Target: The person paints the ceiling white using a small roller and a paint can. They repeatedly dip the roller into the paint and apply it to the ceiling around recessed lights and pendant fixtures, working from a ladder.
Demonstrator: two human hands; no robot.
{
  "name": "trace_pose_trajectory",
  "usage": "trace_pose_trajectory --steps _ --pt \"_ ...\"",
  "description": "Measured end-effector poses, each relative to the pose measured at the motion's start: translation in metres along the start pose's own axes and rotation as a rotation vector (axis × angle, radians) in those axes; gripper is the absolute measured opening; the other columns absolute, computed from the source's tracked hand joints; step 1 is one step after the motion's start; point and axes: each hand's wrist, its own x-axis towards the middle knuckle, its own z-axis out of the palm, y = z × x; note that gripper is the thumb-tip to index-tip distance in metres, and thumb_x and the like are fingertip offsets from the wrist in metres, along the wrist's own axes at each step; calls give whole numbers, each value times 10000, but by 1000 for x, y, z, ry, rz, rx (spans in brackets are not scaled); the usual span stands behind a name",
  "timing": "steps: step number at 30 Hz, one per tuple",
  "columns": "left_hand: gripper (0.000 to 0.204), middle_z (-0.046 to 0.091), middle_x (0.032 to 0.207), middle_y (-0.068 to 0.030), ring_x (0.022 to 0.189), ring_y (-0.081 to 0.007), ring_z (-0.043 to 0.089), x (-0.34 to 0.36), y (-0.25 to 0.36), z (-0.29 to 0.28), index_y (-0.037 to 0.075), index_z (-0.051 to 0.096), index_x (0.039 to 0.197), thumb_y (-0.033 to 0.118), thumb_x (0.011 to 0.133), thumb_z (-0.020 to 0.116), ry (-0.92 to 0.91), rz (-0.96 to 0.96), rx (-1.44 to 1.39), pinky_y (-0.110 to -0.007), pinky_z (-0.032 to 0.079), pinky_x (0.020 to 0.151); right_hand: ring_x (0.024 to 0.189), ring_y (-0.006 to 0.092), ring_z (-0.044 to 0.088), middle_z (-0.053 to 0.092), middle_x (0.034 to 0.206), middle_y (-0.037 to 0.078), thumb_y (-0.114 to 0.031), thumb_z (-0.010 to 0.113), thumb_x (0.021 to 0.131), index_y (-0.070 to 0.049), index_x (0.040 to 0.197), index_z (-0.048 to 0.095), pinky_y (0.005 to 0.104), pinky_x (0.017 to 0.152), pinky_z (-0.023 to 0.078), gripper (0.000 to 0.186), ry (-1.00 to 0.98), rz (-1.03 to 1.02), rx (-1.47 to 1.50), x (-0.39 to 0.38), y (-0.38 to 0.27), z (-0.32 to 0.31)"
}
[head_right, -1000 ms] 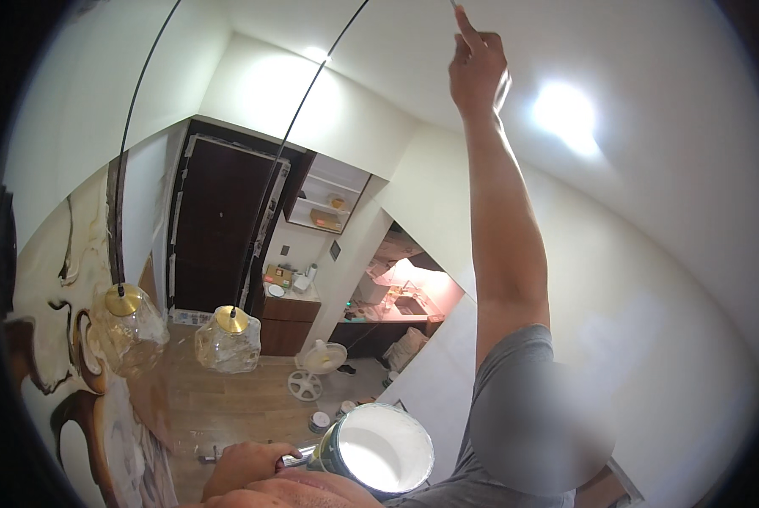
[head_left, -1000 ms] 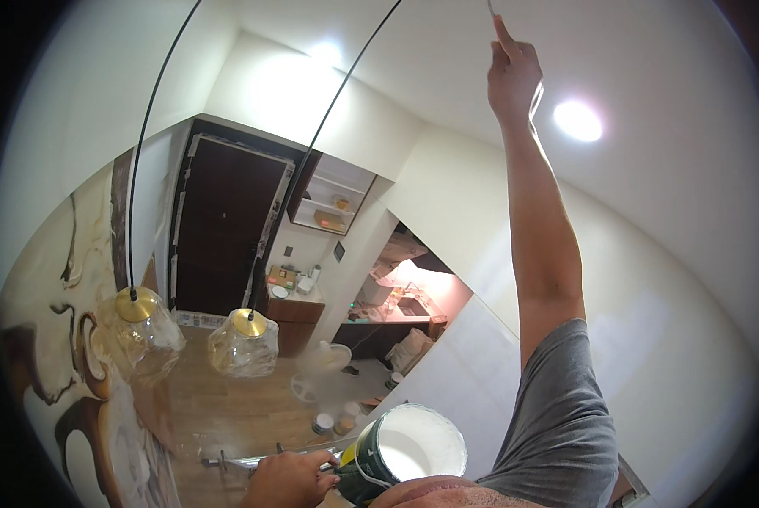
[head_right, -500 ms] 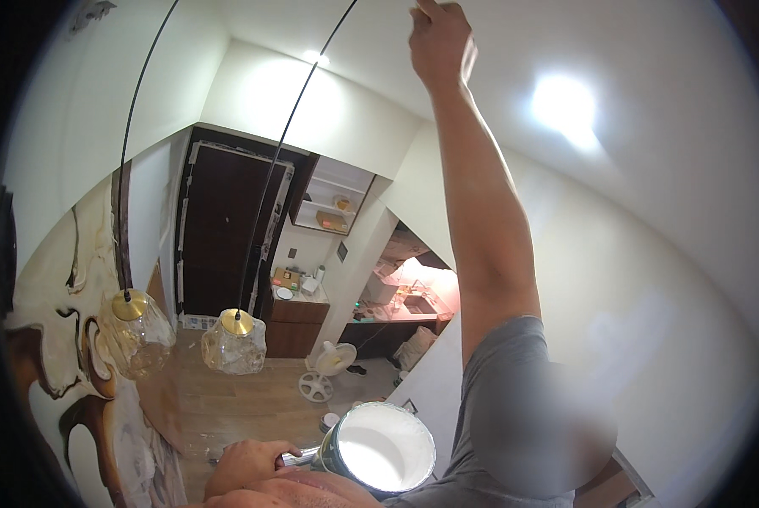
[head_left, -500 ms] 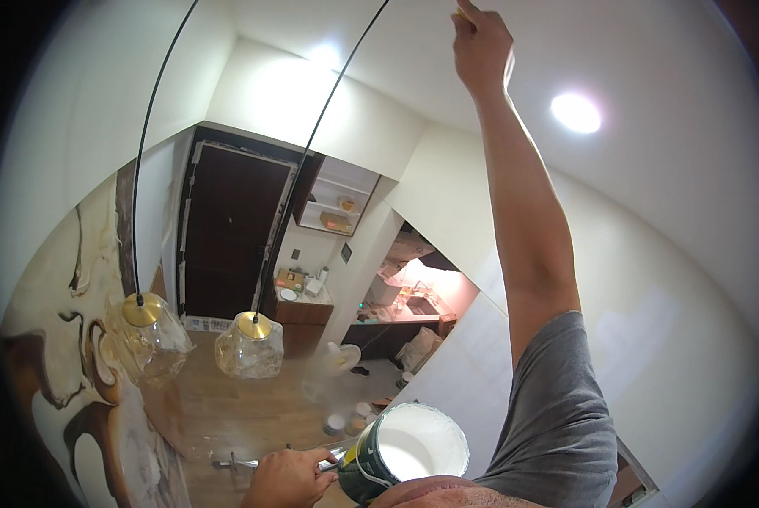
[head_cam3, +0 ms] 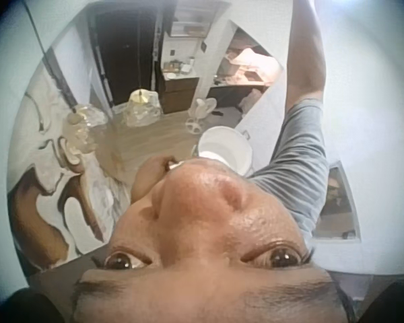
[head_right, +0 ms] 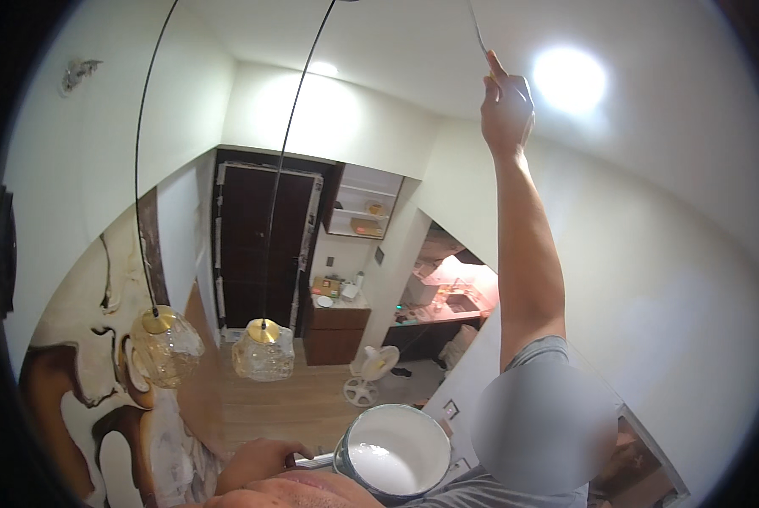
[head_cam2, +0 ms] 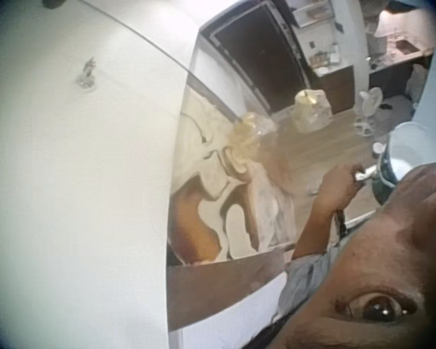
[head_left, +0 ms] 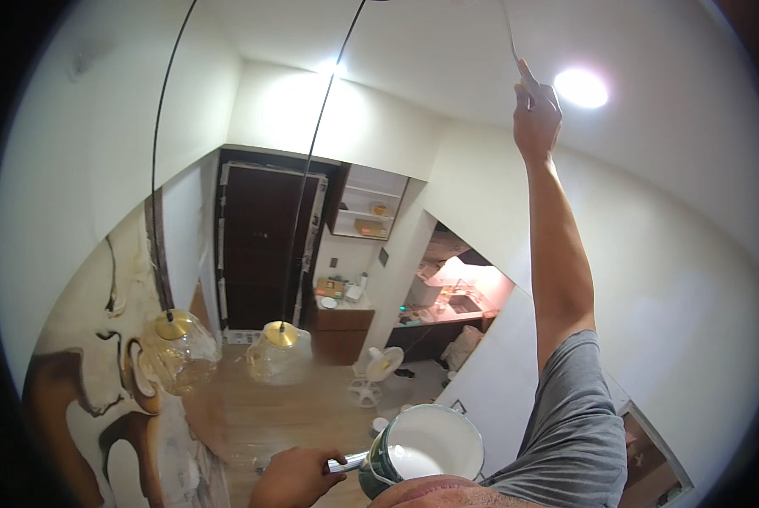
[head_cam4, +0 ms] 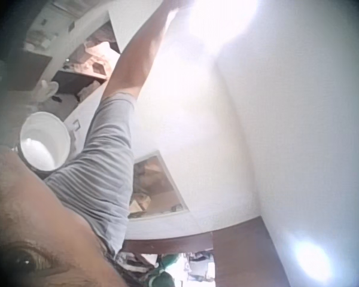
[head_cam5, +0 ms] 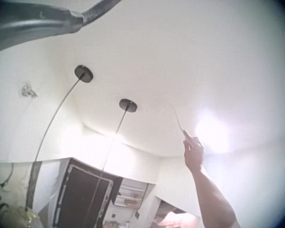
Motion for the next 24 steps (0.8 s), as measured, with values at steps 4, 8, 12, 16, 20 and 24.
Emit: trace_pose_trajectory --steps 4,8,12,16,20,24 --pt "312 775 1028 -104 967 -302 729 5 13 -10 185 740 1240 293 959 658 -4 0 22 -409 549 902 835 143 640 650 980 43 -163 617 1027 -244 1445 638 341 778 547 426 -51 209 215 -29 16 -33" --pt "369 764 1065 -157 1045 -303 721 19 -24 17 105 649 1360 278 1047 560 61 58 -80 -397 551 933 635 87 573 639 989 39 -200 604 1055 -142 1519 548 253 559 484 470 -339 632 889 -112 -18 -86" --pt "439 742 1175 -191 1153 -271 699 50 -39 15 10 539 1468 257 1114 461 -29 138 -199 -376 555 987 585 70 536 619 965 32 -194 629 1038 -105 1575 445 216 497 438 574 -521 1060 1356 -216 -49 -158" --pt "453 711 1235 -144 1128 -218 691 93 -25 17 -11 546 1460 275 1136 412 -297 -118 -700 -354 572 972 558 50 508 590 932 22 -142 718 971 -61 1554 425 187 473 406 658 -526 1392 1428 -306 -66 -220" --pt "443 701 1196 -104 1050 -159 683 97 -10 21 -21 566 1434 269 1135 418 -328 -209 -878 -320 583 945 512 44 491 580 916 18 -97 710 964 -50 1384 495 183 438 410 474 -592 1624 1347 -368 -44 -253" --pt "431 702 1134 -72 1005 -130 679 93 1 16 -29 583 1412 257 1129 428 -292 -205 -971 -297 591 916 506 51 500 573 886 16 -86 684 975 -76 1241 512 195 425 417 317 -438 1739 1184 -410 -27 -279"
